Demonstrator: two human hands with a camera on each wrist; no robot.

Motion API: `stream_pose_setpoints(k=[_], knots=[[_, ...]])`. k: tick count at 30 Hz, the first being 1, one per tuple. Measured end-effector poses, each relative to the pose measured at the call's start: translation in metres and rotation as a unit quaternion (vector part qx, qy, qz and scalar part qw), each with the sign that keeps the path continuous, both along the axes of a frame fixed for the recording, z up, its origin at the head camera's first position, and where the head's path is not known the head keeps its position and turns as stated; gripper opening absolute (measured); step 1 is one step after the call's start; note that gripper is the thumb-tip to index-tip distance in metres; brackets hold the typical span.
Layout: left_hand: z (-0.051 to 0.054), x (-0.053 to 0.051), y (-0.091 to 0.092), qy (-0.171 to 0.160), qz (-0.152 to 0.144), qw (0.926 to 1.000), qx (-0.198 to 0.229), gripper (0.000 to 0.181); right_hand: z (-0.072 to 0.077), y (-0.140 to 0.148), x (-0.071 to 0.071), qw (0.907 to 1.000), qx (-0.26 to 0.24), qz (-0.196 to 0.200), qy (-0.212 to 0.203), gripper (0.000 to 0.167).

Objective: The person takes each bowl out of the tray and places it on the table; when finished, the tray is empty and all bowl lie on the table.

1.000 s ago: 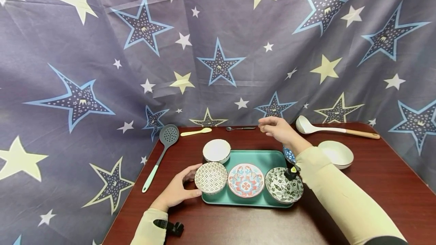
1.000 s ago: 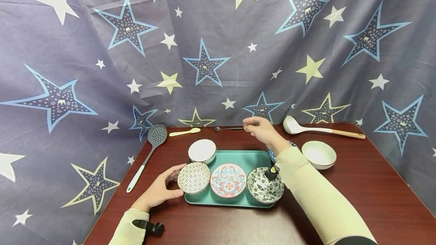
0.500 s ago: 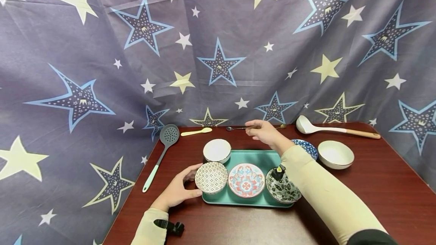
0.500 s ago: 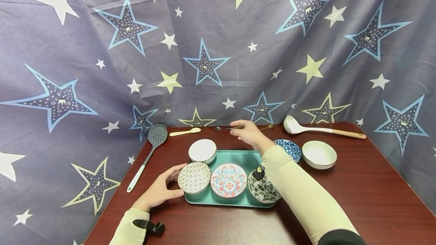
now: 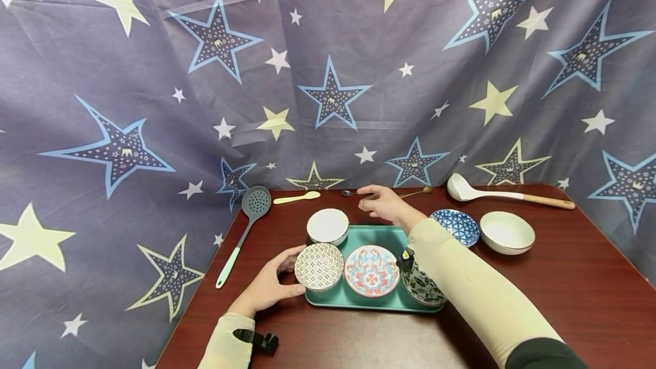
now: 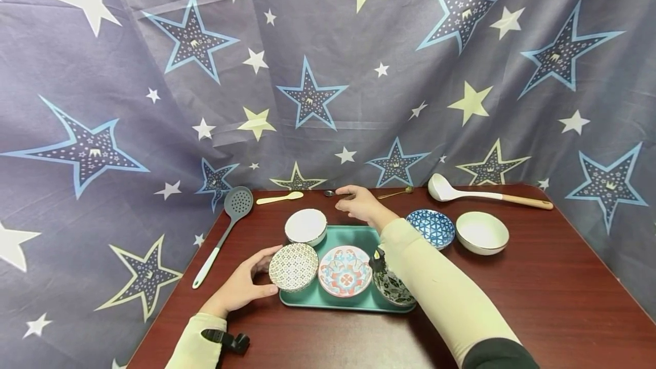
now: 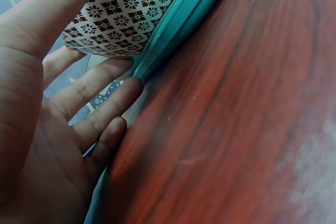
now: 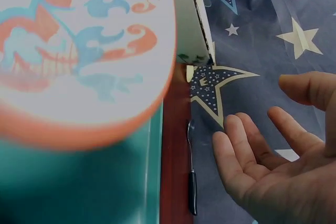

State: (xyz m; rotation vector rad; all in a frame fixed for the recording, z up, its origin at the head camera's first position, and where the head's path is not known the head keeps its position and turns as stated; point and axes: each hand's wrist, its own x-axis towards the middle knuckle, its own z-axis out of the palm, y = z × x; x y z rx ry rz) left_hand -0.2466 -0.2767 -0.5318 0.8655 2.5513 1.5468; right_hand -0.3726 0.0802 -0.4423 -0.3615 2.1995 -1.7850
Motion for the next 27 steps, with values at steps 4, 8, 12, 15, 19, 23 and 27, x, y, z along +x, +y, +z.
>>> stream_pose_setpoints(k=[4,8,12,15,19,23,27], knots=[[-0.002,-0.001,0.0,0.002,-0.003,1.0,0.004,0.086,0.001,-0.007,0.001,0.9998,-0.006,0.012,-0.017,0.047],[-0.003,-0.001,-0.001,0.001,-0.007,0.9999,0.009,0.086,0.001,-0.016,0.0,0.9994,0.0,0.021,-0.028,0.047],[-0.003,-0.001,-0.001,0.001,-0.01,0.9999,0.008,0.086,0.001,-0.025,-0.001,0.999,0.016,0.029,-0.029,0.047],[-0.004,-0.002,-0.001,0.002,-0.01,0.9999,0.005,0.086,0.0,-0.031,-0.001,0.998,0.03,0.037,-0.041,0.048],[-0.005,-0.002,-0.001,-0.002,-0.008,1.0,0.002,0.087,-0.003,-0.039,-0.003,0.996,0.045,0.043,-0.064,0.049],[-0.004,-0.002,-0.001,-0.001,-0.009,1.0,0.002,0.086,-0.008,-0.043,-0.005,0.9946,0.041,0.047,-0.083,0.051],[-0.004,-0.002,-0.002,0.003,-0.01,0.9999,0.003,0.086,-0.013,-0.045,-0.006,0.9936,0.027,0.051,-0.097,0.052]])
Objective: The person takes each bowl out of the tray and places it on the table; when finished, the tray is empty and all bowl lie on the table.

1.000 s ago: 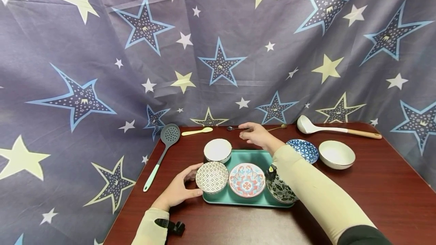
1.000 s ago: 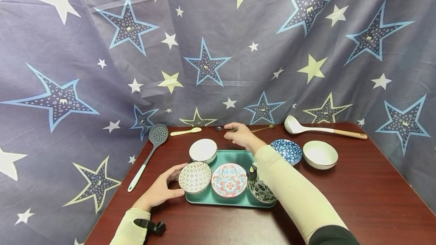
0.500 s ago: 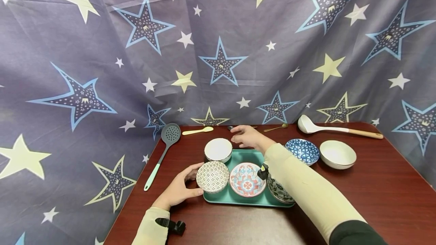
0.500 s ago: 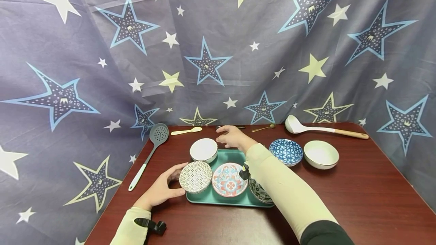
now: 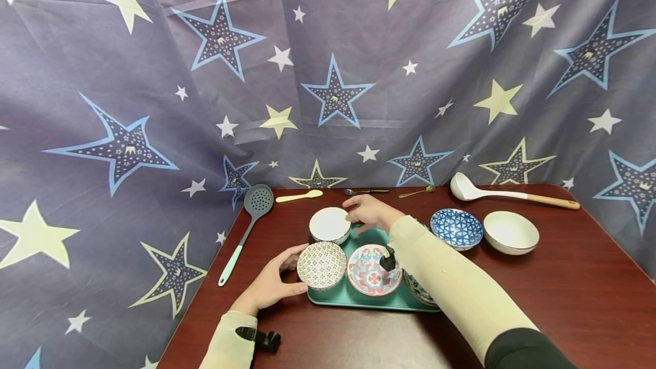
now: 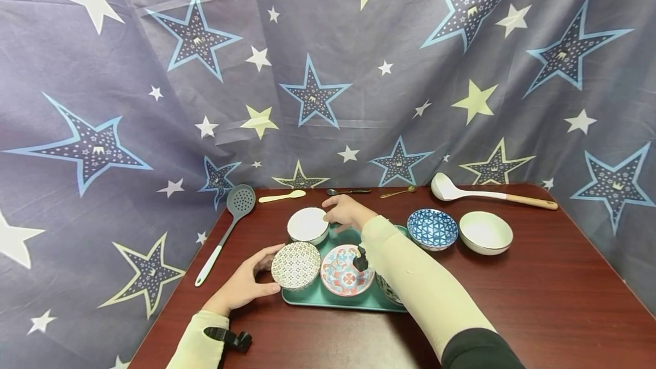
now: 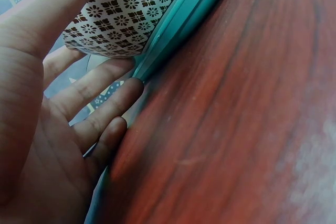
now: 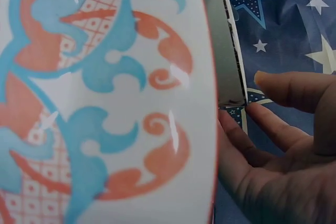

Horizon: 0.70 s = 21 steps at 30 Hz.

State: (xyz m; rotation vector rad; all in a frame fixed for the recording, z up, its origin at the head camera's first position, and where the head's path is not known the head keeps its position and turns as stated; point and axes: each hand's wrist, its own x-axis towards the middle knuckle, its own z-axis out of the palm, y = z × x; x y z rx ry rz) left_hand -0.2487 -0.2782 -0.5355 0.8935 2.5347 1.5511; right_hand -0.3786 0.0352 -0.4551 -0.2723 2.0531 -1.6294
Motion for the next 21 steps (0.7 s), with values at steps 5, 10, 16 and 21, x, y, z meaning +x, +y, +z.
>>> stream_pose_setpoints(k=[5,10,16,21], knots=[[-0.001,-0.0002,0.0,0.003,0.001,1.0,0.0,0.086,-0.0038,0.0,-0.0003,0.9998,-0.013,-0.001,-0.015,0.054],[-0.0005,-0.0004,0.0002,0.01,-0.001,0.9999,-0.004,0.085,-0.0059,0.0002,-0.0003,0.9993,-0.025,0.002,-0.027,0.056],[-0.0022,-0.0006,-0.0006,0.021,-0.004,0.9998,-0.002,0.085,-0.0077,-0.0027,0.0005,0.9986,-0.034,0.001,-0.04,0.056],[-0.0016,0.0,0.0001,0.016,-0.005,0.9999,0.001,0.085,-0.0086,-0.0059,0.0017,0.9976,-0.048,-0.003,-0.05,0.057]])
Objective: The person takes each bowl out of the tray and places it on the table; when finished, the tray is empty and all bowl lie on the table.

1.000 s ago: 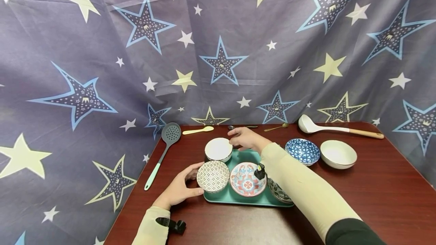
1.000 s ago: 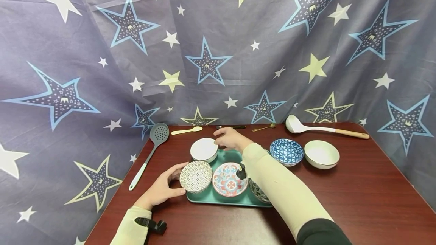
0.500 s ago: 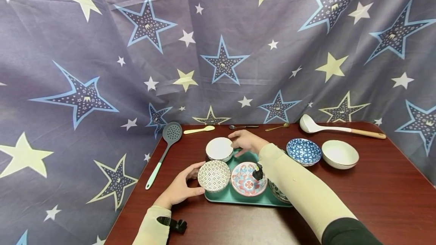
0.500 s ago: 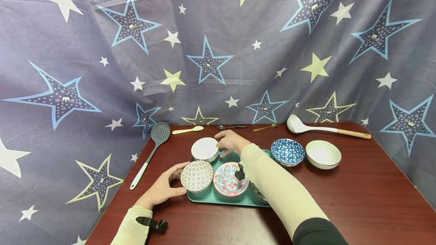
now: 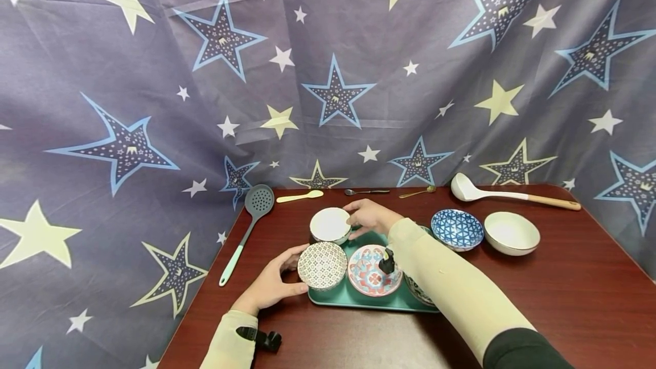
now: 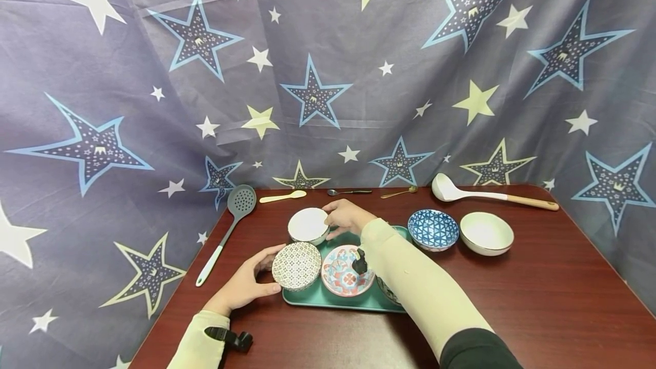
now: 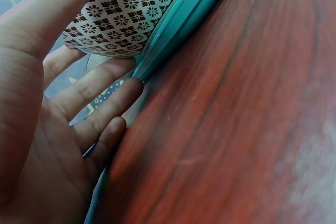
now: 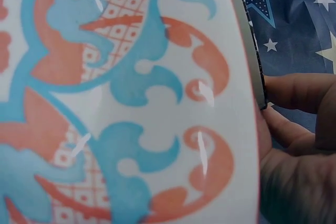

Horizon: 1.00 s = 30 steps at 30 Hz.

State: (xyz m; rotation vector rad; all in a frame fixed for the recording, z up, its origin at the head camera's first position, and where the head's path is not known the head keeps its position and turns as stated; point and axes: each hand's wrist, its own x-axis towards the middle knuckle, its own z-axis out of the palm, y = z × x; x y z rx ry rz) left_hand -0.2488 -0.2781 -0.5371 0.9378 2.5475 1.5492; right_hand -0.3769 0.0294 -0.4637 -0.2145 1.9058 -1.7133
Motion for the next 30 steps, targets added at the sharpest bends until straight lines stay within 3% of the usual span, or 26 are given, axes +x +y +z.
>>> stream_pose_setpoints(k=[13,30], knots=[[0.002,0.001,-0.001,-0.009,0.007,0.9999,-0.003,0.085,0.003,0.001,0.001,0.9999,-0.012,-0.007,0.003,0.059],[0.002,0.0,0.0,-0.007,0.005,1.0,-0.001,0.085,0.028,0.024,0.004,0.9967,-0.067,-0.031,0.034,0.059]])
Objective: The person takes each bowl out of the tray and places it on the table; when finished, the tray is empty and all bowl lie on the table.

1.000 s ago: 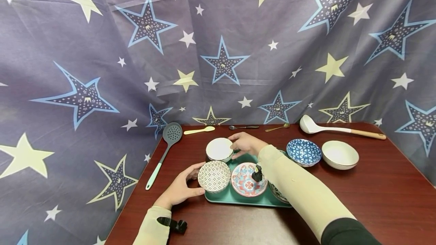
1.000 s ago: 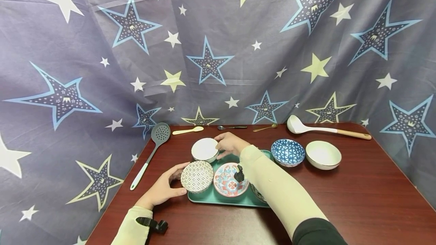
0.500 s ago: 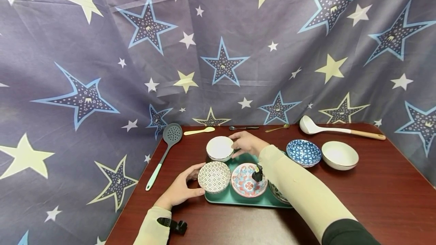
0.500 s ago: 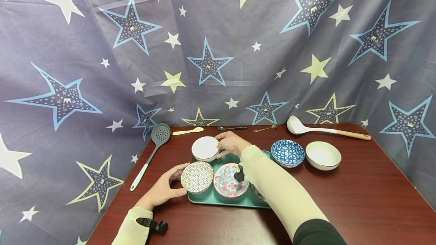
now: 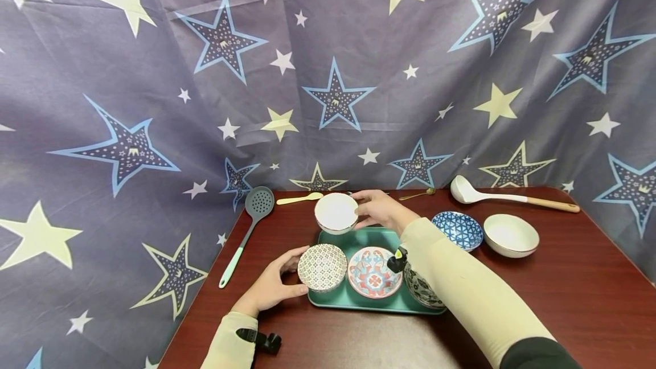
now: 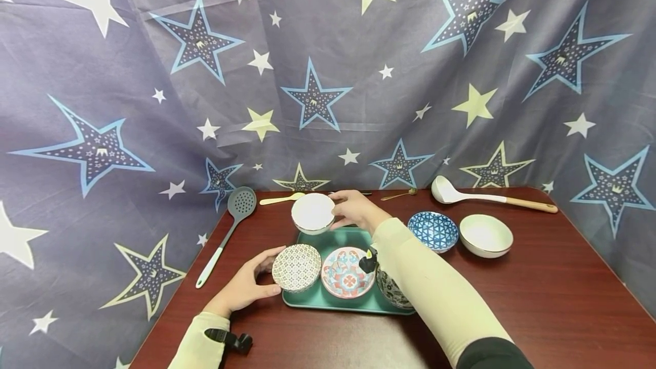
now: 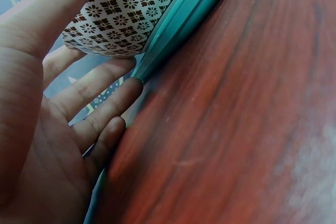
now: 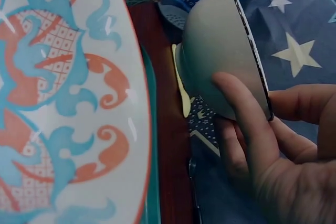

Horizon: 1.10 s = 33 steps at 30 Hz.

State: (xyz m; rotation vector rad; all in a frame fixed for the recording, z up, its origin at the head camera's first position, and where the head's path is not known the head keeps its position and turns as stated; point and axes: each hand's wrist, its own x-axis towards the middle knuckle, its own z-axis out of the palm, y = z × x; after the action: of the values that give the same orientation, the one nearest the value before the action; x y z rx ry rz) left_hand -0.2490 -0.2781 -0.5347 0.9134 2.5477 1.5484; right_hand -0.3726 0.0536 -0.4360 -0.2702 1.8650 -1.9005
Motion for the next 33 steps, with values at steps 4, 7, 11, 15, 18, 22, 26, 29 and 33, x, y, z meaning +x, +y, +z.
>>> stream_pose_setpoints(k=[4,7,11,15,18,22,26,29,33], knots=[[-0.002,-0.001,-0.001,0.007,-0.001,1.0,-0.004,0.085,0.003,0.01,0.006,0.9999,-0.009,-0.007,0.009,0.055],[-0.002,0.0,-0.002,0.01,0.001,0.9999,-0.008,0.085,0.005,0.017,0.011,0.9996,-0.016,-0.014,0.016,0.053],[-0.002,0.0,-0.002,0.012,0.0,0.9999,-0.006,0.086,0.007,0.028,0.019,0.9991,-0.021,-0.022,0.029,0.053],[-0.001,0.0,-0.001,0.005,-0.001,1.0,-0.004,0.086,0.011,0.04,0.029,0.9982,-0.028,-0.031,0.043,0.053],[-0.002,-0.001,-0.001,0.002,0.001,1.0,-0.006,0.086,0.015,0.05,0.036,0.9968,-0.041,-0.037,0.057,0.054],[-0.002,-0.001,0.0,-0.006,0.006,0.9999,-0.009,0.086,0.022,0.062,0.045,0.9948,-0.055,-0.047,0.073,0.056],[-0.002,0.0,0.0,-0.012,0.006,0.9999,-0.009,0.086,0.027,0.076,0.052,0.9923,-0.067,-0.056,0.088,0.058],[-0.002,0.0,-0.001,-0.006,-0.001,1.0,-0.004,0.085,0.029,0.087,0.058,0.9903,-0.073,-0.066,0.099,0.059],[-0.004,0.0,-0.001,-0.001,-0.005,1.0,-0.001,0.084,0.032,0.101,0.066,0.9874,-0.074,-0.083,0.112,0.059]])
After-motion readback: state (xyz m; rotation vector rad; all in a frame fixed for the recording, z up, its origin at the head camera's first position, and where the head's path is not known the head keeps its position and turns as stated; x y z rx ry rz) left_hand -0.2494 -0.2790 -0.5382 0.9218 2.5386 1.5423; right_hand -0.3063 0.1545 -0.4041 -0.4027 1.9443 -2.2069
